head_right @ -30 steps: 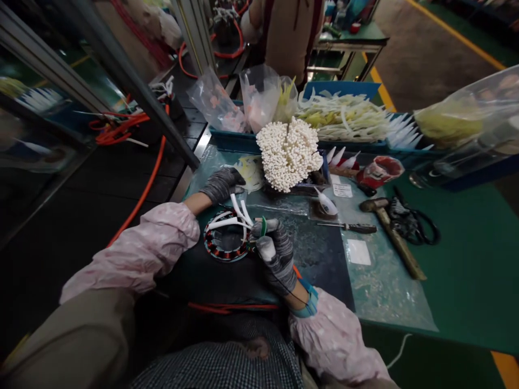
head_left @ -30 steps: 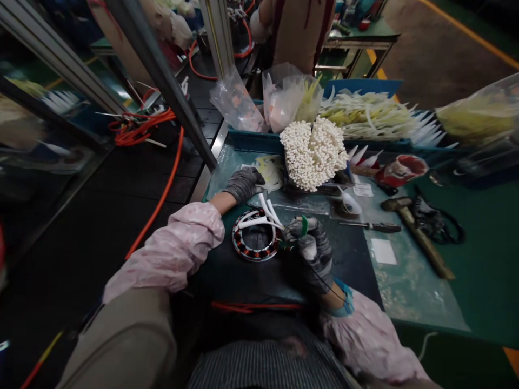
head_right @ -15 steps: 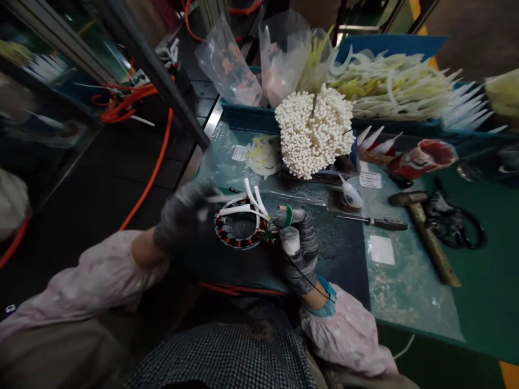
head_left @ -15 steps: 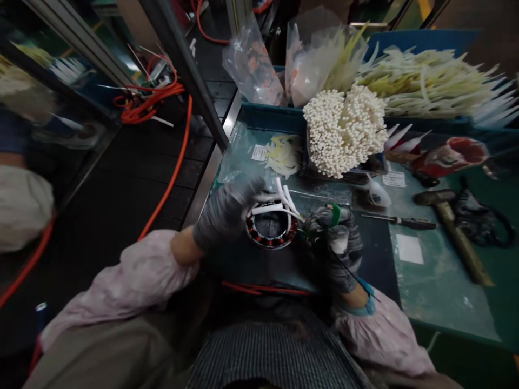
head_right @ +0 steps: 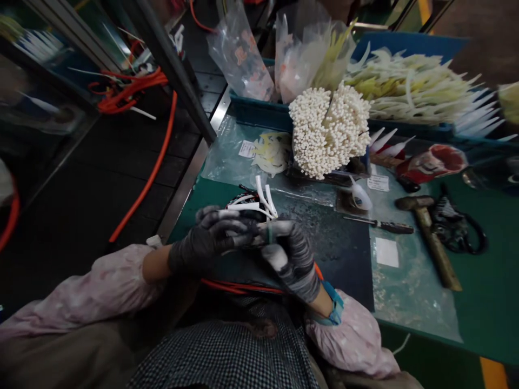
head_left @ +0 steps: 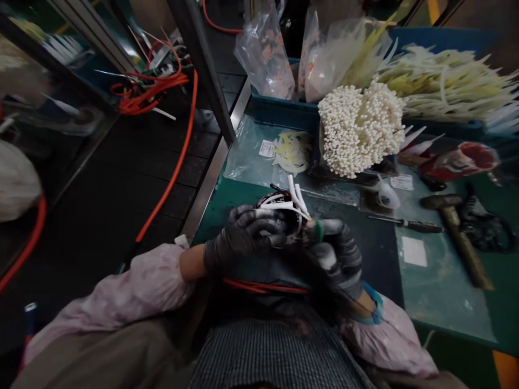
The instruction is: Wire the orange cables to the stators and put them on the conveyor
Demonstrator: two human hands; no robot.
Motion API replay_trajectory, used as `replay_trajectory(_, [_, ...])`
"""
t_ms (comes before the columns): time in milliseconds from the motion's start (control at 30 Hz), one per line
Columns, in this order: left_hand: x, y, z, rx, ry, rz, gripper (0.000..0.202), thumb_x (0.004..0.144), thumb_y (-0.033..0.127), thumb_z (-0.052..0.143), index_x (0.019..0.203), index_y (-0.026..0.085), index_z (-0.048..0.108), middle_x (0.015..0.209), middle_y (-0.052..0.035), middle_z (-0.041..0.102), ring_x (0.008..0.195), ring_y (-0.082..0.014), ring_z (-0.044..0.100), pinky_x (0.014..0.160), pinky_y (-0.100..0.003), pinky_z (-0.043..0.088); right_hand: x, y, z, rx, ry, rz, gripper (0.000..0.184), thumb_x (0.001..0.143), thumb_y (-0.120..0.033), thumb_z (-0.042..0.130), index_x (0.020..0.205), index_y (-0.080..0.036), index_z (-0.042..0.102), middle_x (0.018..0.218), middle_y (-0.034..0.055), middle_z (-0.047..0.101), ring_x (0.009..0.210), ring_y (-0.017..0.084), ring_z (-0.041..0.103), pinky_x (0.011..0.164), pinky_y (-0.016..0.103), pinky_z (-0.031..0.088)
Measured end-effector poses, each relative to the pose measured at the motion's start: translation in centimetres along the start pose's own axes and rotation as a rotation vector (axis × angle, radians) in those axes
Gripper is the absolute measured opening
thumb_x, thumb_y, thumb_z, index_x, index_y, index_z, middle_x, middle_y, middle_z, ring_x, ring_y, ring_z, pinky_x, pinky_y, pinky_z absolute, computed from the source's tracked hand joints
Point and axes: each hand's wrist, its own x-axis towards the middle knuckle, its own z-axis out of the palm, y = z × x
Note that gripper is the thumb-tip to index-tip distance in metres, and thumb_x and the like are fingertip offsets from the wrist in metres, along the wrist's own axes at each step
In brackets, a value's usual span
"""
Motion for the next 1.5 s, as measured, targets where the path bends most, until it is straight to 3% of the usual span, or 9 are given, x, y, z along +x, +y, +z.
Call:
replay_trajectory(133, [-1.1, 0.7, -0.2, -0.075, 0.203, 0.002, 0.030, 0.104, 0.016, 0.061, 0.124, 0.035, 0.073, 0.115, -0.0017, 0.079, 0.107, -0.0246, 0.073, 0.092, -0.042, 0.057, 1.4, -1.4, 1.6, -0.286, -0.094, -0.215, 0.020, 0.109, -0.036, 0.061, 0.126, -0.028, 0.069, 0.108, 0.0049, 0.081, 0.097, 0.025, 0.078, 0.088, 0.042, 0.066])
replay_trajectory(267, [-0.2, -1.2, -2.8, -0.390, 0.161, 0.109, 0.010, 0.105, 0.030, 0.066, 0.102, 0.027, 0.075, 0.097, -0.0006, 0.079, 0.095, -0.0203, 0.077, 0.082, -0.031, 0.062, 2.2, -1.4, 4.0, -0.820, -0.116, -0.342, 0.026, 0.108, -0.032, 0.061, 0.125, -0.018, 0.074, 0.110, 0.0146, 0.081, 0.097, 0.030, 0.075, 0.089, 0.047, 0.064])
replay_trajectory(433, [2.9, -5.1, -4.2, -0.583, 0.239, -0.317, 0.034, 0.112, 0.045, 0.051, 0.118, 0.019, 0.072, 0.113, -0.0090, 0.078, 0.104, -0.0252, 0.076, 0.096, -0.042, 0.063, 2.5, -0.9, 5.4, -1.012, -0.229, -0.262, 0.024, 0.104, -0.031, 0.067, 0.121, -0.020, 0.079, 0.109, 0.0158, 0.081, 0.096, 0.032, 0.073, 0.083, 0.045, 0.059])
replay_trajectory(533, [5.2, -6.2, -2.8, -0.784, -0.027, -0.315, 0.061, 0.097, 0.061, 0.071, 0.140, 0.019, 0.067, 0.142, -0.0148, 0.071, 0.132, -0.0348, 0.068, 0.116, -0.053, 0.056, 2.2, -0.7, 5.2, -1.016, -0.202, -0.290, 0.025, 0.105, -0.037, 0.066, 0.118, -0.022, 0.081, 0.108, 0.0136, 0.081, 0.097, 0.031, 0.072, 0.084, 0.044, 0.058])
replay_trajectory(633, [5.8, -5.2, -1.9, -1.055, -0.292, -0.179, 0.082, 0.088, 0.052, 0.085, 0.158, 0.024, 0.052, 0.156, -0.0148, 0.062, 0.143, -0.0350, 0.062, 0.119, -0.051, 0.055, 0.2, -0.7, 4.8, -0.989, -0.127, -0.335, 0.023, 0.106, -0.033, 0.064, 0.117, -0.025, 0.082, 0.108, 0.0101, 0.081, 0.094, 0.027, 0.070, 0.082, 0.039, 0.056])
replay_trajectory(833, [2.3, -0.6, -2.9, -0.803, -0.109, -0.056, 0.097, 0.090, 0.034, 0.088, 0.170, 0.042, 0.033, 0.172, -0.0094, 0.042, 0.169, -0.0370, 0.023, 0.137, -0.062, 0.030, -4.5, -1.5, 4.1, -0.811, -0.112, -0.403, 0.037, 0.102, -0.014, 0.055, 0.131, -0.022, 0.078, 0.103, 0.0091, 0.082, 0.099, 0.026, 0.068, 0.088, 0.040, 0.058])
replay_trajectory(1100, [-1.1, 1.4, -1.4, -0.795, 0.037, -0.182, 0.081, 0.100, 0.043, 0.075, 0.169, 0.042, 0.033, 0.179, -0.0081, 0.026, 0.169, -0.0406, 0.020, 0.134, -0.067, 0.033, -4.8, -1.9, 4.4, -0.834, -0.123, -0.437, 0.032, 0.101, -0.010, 0.055, 0.113, -0.023, 0.081, 0.108, 0.0081, 0.082, 0.101, 0.024, 0.071, 0.088, 0.039, 0.062])
replay_trajectory(1267, [-1.2, 2.6, -0.5, -0.718, 0.139, -0.205, 0.077, 0.101, 0.041, 0.071, 0.169, 0.038, 0.034, 0.176, -0.0100, 0.032, 0.166, -0.0387, 0.025, 0.134, -0.065, 0.034, -4.9, -3.0, 1.2, -0.715, -0.134, -0.548, 0.029, 0.103, -0.011, 0.058, 0.120, -0.025, 0.077, 0.107, 0.0045, 0.078, 0.105, 0.021, 0.069, 0.089, 0.034, 0.062])
replay_trajectory(1500, [0.1, 5.5, 0.5, -0.390, 0.176, -0.176, 0.091, 0.093, 0.025, 0.063, 0.174, 0.024, 0.020, 0.173, -0.0160, 0.029, 0.166, -0.0394, 0.021, 0.138, -0.065, 0.021, -3.2, 0.0, -1.0, -0.524, 0.031, -0.114, 0.064, 0.102, -0.035, 0.072, 0.161, -0.043, 0.049, 0.149, 0.0037, 0.067, 0.139, 0.031, 0.062, 0.119, 0.056, 0.053])
